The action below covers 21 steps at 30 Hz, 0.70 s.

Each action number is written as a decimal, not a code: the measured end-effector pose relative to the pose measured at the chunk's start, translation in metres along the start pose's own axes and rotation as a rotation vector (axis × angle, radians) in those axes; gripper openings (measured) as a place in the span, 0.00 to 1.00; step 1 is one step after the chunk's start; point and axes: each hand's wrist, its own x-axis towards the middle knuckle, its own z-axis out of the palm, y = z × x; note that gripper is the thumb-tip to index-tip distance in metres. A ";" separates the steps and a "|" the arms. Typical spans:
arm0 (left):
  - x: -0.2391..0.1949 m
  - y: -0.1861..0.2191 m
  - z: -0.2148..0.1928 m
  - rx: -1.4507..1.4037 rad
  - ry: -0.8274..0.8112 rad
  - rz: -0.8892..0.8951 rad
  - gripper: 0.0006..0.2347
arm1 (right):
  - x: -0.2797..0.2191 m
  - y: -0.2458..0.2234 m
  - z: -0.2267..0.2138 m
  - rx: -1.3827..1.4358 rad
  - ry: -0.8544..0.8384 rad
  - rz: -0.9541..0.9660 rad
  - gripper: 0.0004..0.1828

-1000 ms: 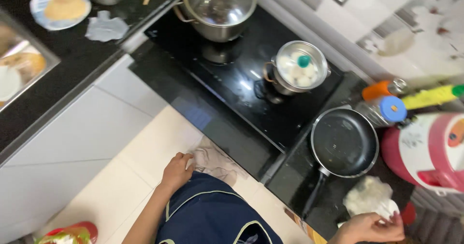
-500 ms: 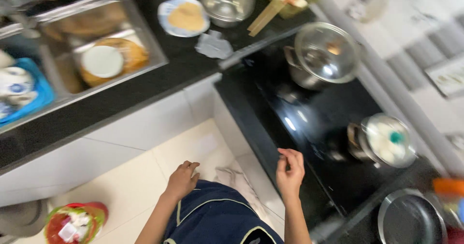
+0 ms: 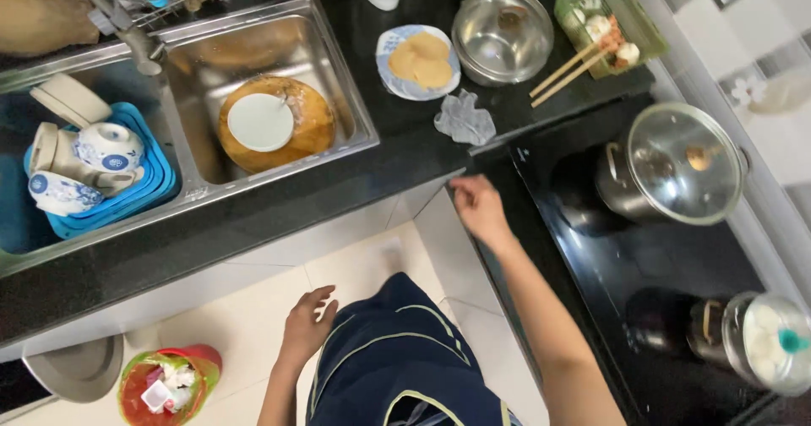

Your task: Washing a round wooden cutting board and a bowl in a kitchen sink.

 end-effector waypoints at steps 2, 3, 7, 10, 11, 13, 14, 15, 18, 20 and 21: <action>0.009 -0.012 -0.007 -0.075 0.031 -0.065 0.15 | 0.054 0.036 0.015 -0.144 0.050 -0.110 0.18; 0.013 -0.016 -0.008 -0.139 0.052 -0.121 0.15 | 0.081 0.054 0.021 -0.283 0.112 -0.211 0.22; 0.032 -0.005 -0.024 -0.163 0.140 -0.174 0.15 | 0.133 0.089 0.053 -0.458 0.194 -0.217 0.29; 0.050 0.004 -0.034 -0.160 0.241 -0.195 0.14 | 0.124 0.080 0.083 -0.486 0.071 -0.177 0.28; 0.056 0.006 -0.035 -0.146 0.274 -0.189 0.14 | 0.114 0.061 0.088 -0.409 -0.024 -0.219 0.25; 0.074 0.016 -0.036 -0.138 0.300 -0.187 0.14 | 0.095 0.032 0.106 -0.337 -0.124 -0.258 0.22; 0.079 0.023 -0.037 -0.103 0.340 -0.154 0.14 | 0.084 0.020 0.122 -0.238 -0.148 -0.401 0.22; 0.084 0.029 -0.038 -0.067 0.379 -0.121 0.14 | 0.071 0.008 0.138 -0.135 -0.173 -0.541 0.22; 0.091 0.067 -0.054 -0.037 0.427 -0.077 0.14 | 0.073 -0.049 0.164 -0.075 -0.359 -0.558 0.20; 0.090 0.065 -0.059 -0.043 0.435 -0.096 0.14 | 0.093 -0.066 0.186 -0.034 -0.405 -0.597 0.17; 0.092 0.064 -0.062 -0.049 0.446 -0.095 0.14 | 0.107 -0.076 0.198 0.001 -0.432 -0.640 0.14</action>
